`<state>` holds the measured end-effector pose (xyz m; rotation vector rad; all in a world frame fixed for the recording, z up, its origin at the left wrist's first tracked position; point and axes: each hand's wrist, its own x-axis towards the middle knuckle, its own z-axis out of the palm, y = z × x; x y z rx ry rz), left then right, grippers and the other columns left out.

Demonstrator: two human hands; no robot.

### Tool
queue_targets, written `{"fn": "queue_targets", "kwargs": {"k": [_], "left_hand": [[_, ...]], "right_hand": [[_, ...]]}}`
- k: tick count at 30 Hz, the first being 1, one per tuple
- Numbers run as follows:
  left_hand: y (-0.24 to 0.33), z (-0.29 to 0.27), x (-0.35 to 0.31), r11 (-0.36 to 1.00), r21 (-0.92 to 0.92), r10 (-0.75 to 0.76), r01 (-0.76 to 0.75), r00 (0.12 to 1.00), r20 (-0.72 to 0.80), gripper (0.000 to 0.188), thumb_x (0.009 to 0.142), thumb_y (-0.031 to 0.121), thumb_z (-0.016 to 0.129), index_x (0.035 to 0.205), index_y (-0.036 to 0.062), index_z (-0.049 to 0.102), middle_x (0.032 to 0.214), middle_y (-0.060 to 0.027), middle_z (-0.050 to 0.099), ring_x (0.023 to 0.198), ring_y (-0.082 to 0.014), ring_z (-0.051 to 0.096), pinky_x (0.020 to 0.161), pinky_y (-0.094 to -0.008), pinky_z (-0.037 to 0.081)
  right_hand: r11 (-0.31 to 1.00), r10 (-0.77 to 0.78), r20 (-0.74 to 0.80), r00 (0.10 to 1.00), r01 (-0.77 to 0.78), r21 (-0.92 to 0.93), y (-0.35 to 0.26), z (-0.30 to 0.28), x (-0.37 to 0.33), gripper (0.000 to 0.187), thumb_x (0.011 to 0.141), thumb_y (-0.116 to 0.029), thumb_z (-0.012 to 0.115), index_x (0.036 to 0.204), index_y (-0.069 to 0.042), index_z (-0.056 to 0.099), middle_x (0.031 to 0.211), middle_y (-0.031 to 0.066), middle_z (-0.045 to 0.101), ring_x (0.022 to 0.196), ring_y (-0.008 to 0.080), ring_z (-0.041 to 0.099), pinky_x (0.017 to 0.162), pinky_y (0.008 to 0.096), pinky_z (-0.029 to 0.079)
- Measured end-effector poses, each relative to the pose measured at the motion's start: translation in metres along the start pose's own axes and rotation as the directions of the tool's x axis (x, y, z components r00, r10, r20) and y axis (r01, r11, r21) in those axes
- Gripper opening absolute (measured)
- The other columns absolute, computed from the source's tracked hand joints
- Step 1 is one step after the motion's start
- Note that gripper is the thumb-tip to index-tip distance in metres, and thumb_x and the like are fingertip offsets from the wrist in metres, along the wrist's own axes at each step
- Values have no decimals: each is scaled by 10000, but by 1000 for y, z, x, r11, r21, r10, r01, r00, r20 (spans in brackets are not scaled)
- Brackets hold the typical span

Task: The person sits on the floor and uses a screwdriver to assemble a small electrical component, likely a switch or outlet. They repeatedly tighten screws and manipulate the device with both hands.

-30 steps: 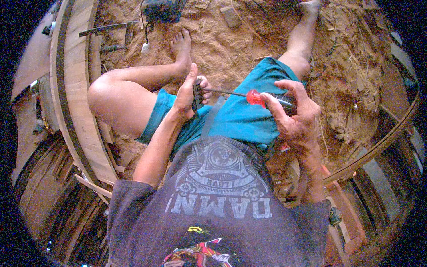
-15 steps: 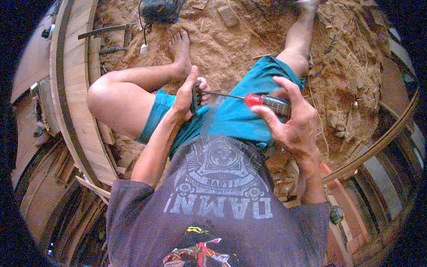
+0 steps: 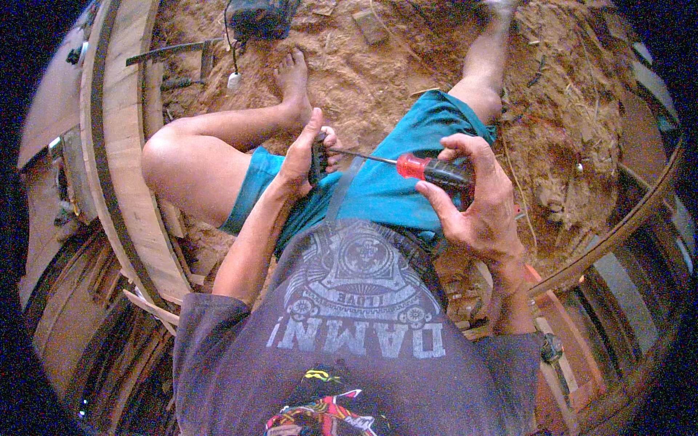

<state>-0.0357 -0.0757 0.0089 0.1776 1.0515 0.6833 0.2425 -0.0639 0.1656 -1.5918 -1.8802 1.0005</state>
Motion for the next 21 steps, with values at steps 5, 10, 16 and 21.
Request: {"fn": "queue_targets", "kwargs": {"k": [5,10,16,21], "left_hand": [[-2,-3,1,1000,21,-10,10,999,31,628,1051,727,479,798,152,463,747,-2,497,629,-124,489,540,-273,405],[-1,-3,-1,1000,24,8,-9,999,35,622,1057,718,475,799,153,460,749,-2,494,630,-122,486,541,-270,400],[-1,-3,-5,999,50,-4,1,998,57,618,1060,711,478,797,152,459,744,-1,497,628,-124,486,540,-273,397],[-2,-5,-6,995,99,0,-4,999,39,619,1060,708,483,795,149,457,735,0,487,627,-128,485,543,-279,401]], "right_hand": [[986,157,-27,987,-158,-54,8,9,-14,489,845,-236,935,1166,-74,603,910,114,693,800,241,719,720,381,588],[1000,-25,52,998,25,2,1,4,-10,458,830,-157,938,1138,-31,623,915,74,674,741,138,650,676,296,540],[986,-118,62,991,124,-110,-2,4,-16,381,812,-148,945,1037,-29,663,848,96,666,730,197,674,672,330,546],[996,-56,21,998,58,-74,-1,11,-22,372,796,-170,952,999,-40,669,848,107,682,735,238,698,672,354,560]]}}
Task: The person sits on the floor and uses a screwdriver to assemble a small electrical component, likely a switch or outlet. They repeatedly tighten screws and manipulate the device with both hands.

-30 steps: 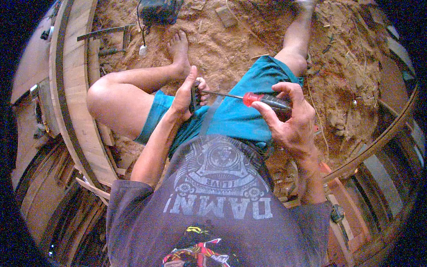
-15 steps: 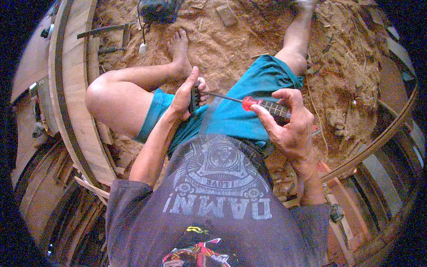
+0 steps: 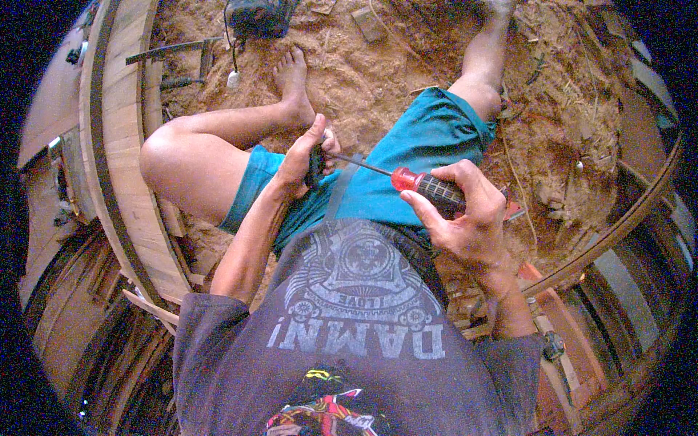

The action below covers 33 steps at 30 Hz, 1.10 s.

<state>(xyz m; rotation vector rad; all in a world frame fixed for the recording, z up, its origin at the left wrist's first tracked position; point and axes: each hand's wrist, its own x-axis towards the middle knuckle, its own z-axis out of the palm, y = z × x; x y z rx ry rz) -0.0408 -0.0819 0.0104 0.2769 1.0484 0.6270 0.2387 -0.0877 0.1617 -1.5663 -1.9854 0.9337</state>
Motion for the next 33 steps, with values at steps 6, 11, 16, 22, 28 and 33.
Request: {"fn": "queue_targets", "kwargs": {"k": [6,11,16,22,28,33], "left_hand": [[8,0,7,961,-276,14,3,998,60,654,1032,758,468,761,163,476,742,-5,478,644,-172,511,547,-311,447],[8,-6,11,914,-403,-9,41,997,80,669,1012,775,491,754,158,477,758,-8,485,673,-167,525,554,-300,453],[10,-8,10,923,-384,-12,42,997,78,670,1017,782,476,744,170,464,754,3,477,684,-154,516,566,-295,436],[12,-5,8,930,-367,-11,35,998,67,672,1012,784,488,747,166,462,750,4,466,689,-152,508,562,-293,420],[13,-4,8,933,-357,-12,33,998,60,669,1013,784,484,751,168,464,758,7,462,686,-148,507,560,-293,413],[10,-6,9,942,-335,-12,30,998,55,663,1016,785,475,754,176,463,756,15,464,680,-139,508,561,-286,407]], "right_hand": [[985,142,-2,990,-141,100,2,-5,1,371,787,-174,955,992,-47,673,851,104,694,750,232,708,684,350,563],[980,149,-28,988,-144,135,1,-10,-6,367,792,-157,951,1007,-49,673,858,97,696,753,216,701,696,341,561],[993,67,10,998,-67,102,1,-8,-6,366,821,-119,930,1047,-36,655,871,66,646,758,153,639,669,303,514],[996,-12,19,1000,10,90,3,-6,-4,360,839,-111,919,1062,-31,648,862,52,620,749,122,604,656,287,488],[996,-4,10,1000,3,91,4,-5,-5,368,831,-116,924,1059,-28,649,860,56,630,745,132,608,665,292,497],[996,-13,19,1000,12,92,4,-5,-5,375,826,-116,926,1066,-28,652,868,61,634,754,137,613,670,295,503]]}}
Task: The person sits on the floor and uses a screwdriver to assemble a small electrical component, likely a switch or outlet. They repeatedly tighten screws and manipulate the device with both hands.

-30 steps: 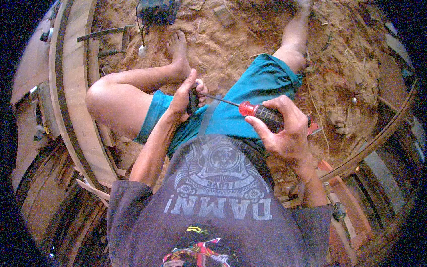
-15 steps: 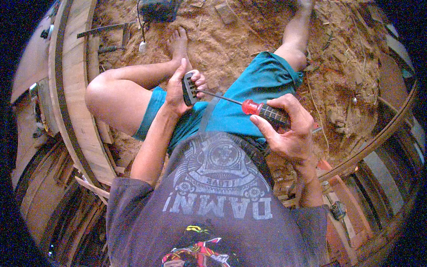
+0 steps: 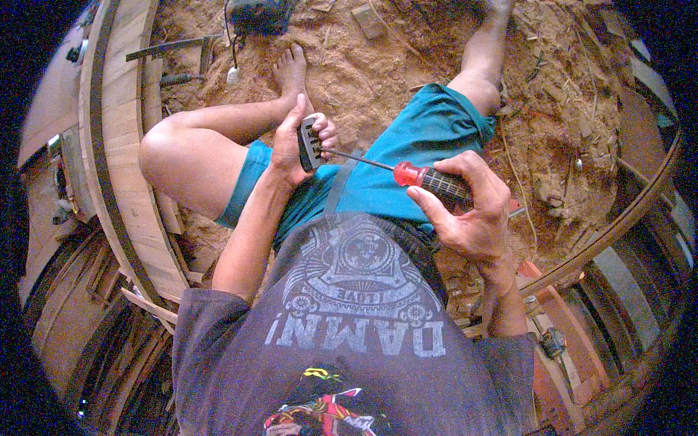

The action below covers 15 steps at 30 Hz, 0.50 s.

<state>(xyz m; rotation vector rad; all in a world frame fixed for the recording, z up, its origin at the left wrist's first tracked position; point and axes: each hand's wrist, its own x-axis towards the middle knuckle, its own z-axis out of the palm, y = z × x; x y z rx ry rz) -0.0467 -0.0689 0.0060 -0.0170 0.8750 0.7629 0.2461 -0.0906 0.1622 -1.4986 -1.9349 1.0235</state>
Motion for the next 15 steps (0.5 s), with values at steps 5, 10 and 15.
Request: {"fn": "queue_targets", "kwargs": {"k": [5,10,15], "left_hand": [[-1,-2,1,1000,17,-5,5,1000,22,651,1021,770,487,758,176,458,746,19,463,670,-138,504,558,-286,398],[-2,5,-4,999,32,9,-9,1000,8,640,1024,753,506,760,172,449,733,17,459,658,-141,498,554,-286,390],[-1,7,-5,996,82,21,-19,1000,-23,633,1031,740,509,758,173,434,729,13,461,650,-140,490,550,-291,387]], "right_hand": [[999,-38,-3,999,38,-3,2,0,0,385,822,-119,929,1078,-28,657,879,67,644,771,141,626,679,299,511],[999,-30,0,1000,30,-25,2,1,-1,400,816,-123,933,1093,-28,660,897,73,651,786,158,641,699,307,523],[986,-169,-22,985,169,-17,1,2,6,438,797,-106,932,1125,-30,652,941,88,657,864,186,665,757,328,535]]}}
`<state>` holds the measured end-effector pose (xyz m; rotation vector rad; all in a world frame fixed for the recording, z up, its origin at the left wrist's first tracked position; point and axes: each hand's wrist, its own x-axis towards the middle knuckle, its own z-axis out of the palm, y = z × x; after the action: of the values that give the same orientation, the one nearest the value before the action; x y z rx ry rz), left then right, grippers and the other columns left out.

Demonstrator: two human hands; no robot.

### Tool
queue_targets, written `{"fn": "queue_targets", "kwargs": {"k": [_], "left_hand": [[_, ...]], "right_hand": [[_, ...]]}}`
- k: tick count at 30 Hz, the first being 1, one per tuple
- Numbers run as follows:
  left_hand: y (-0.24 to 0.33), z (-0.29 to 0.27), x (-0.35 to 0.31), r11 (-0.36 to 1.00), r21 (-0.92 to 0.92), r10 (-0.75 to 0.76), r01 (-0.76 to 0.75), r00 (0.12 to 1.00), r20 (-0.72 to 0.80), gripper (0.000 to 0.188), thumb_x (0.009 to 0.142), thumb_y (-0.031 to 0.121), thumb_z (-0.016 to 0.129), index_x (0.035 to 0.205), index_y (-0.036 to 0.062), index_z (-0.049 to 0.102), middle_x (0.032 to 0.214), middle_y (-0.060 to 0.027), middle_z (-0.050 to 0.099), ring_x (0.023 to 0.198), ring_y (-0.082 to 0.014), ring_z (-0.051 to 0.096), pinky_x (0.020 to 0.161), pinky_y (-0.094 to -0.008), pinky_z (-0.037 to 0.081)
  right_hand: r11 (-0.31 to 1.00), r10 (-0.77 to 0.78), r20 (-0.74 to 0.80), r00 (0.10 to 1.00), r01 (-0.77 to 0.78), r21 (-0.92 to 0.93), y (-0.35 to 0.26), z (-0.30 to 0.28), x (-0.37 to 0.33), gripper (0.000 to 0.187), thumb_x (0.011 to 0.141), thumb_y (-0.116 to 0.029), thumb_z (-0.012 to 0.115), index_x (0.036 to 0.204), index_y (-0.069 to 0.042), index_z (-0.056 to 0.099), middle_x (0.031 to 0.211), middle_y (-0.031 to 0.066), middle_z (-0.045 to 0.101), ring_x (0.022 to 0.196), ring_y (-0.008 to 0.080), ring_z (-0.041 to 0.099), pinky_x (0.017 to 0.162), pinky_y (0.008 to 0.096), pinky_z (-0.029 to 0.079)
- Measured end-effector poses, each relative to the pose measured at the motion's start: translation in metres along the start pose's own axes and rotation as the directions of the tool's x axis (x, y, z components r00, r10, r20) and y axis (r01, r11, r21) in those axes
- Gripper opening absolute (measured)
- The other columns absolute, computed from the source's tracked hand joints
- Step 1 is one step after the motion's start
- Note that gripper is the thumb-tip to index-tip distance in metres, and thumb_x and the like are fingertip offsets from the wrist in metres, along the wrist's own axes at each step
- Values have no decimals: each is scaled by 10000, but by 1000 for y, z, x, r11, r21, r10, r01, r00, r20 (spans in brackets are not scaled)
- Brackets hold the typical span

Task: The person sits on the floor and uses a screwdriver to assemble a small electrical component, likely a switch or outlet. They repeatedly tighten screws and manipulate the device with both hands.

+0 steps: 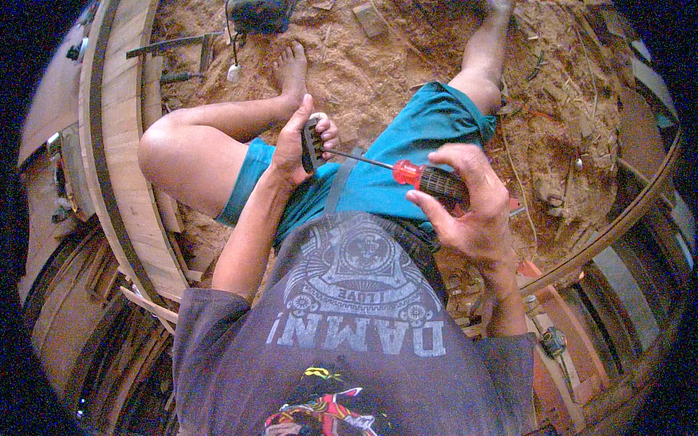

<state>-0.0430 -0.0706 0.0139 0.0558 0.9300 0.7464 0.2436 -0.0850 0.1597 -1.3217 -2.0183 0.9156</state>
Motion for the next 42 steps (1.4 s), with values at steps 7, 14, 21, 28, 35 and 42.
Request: {"fn": "queue_targets", "kwargs": {"k": [7,14,21,28,35,42], "left_hand": [[-3,0,1,998,62,19,-18,1000,-15,623,1040,727,509,769,173,423,720,12,455,642,-138,477,544,-295,378],[-3,-1,0,998,68,14,-13,1000,-14,605,1042,715,517,781,175,439,727,10,466,651,-136,484,549,-286,387],[-7,-5,5,993,120,16,-17,1000,8,610,1039,721,512,766,178,454,734,10,473,651,-137,496,548,-289,411],[-7,-5,4,986,164,14,-18,1000,26,587,1053,707,496,782,188,454,733,17,474,651,-131,494,552,-289,409],[-2,2,1,968,252,11,-12,1000,6,580,1054,689,516,773,186,457,729,26,471,647,-122,478,564,-284,389],[-4,4,0,938,344,33,-33,999,6,597,1049,679,543,746,174,446,720,20,468,662,-126,470,597,-291,369]], "right_hand": [[946,323,113,940,-318,-61,-8,-5,-12,519,847,-108,896,1258,-46,586,1018,104,657,893,187,676,787,335,550],[995,83,-8,997,-83,-47,3,3,0,446,969,-175,820,1306,-52,554,832,66,657,584,114,626,523,284,498],[868,497,59,866,-496,-37,-14,0,-10,532,875,-223,906,1266,-70,579,868,133,677,722,262,702,632,375,545],[973,215,135,967,-200,-117,-8,-2,-11,383,847,-216,912,1065,-37,652,857,139,700,763,308,727,676,406,556],[923,378,251,891,-342,-175,-15,-4,-10,400,864,-242,897,1104,-44,645,900,151,720,787,301,729,697,399,557],[949,310,266,913,-314,-27,-6,3,-18,312,892,-230,862,1011,-19,664,913,174,728,831,328,749,742,413,563]]}}
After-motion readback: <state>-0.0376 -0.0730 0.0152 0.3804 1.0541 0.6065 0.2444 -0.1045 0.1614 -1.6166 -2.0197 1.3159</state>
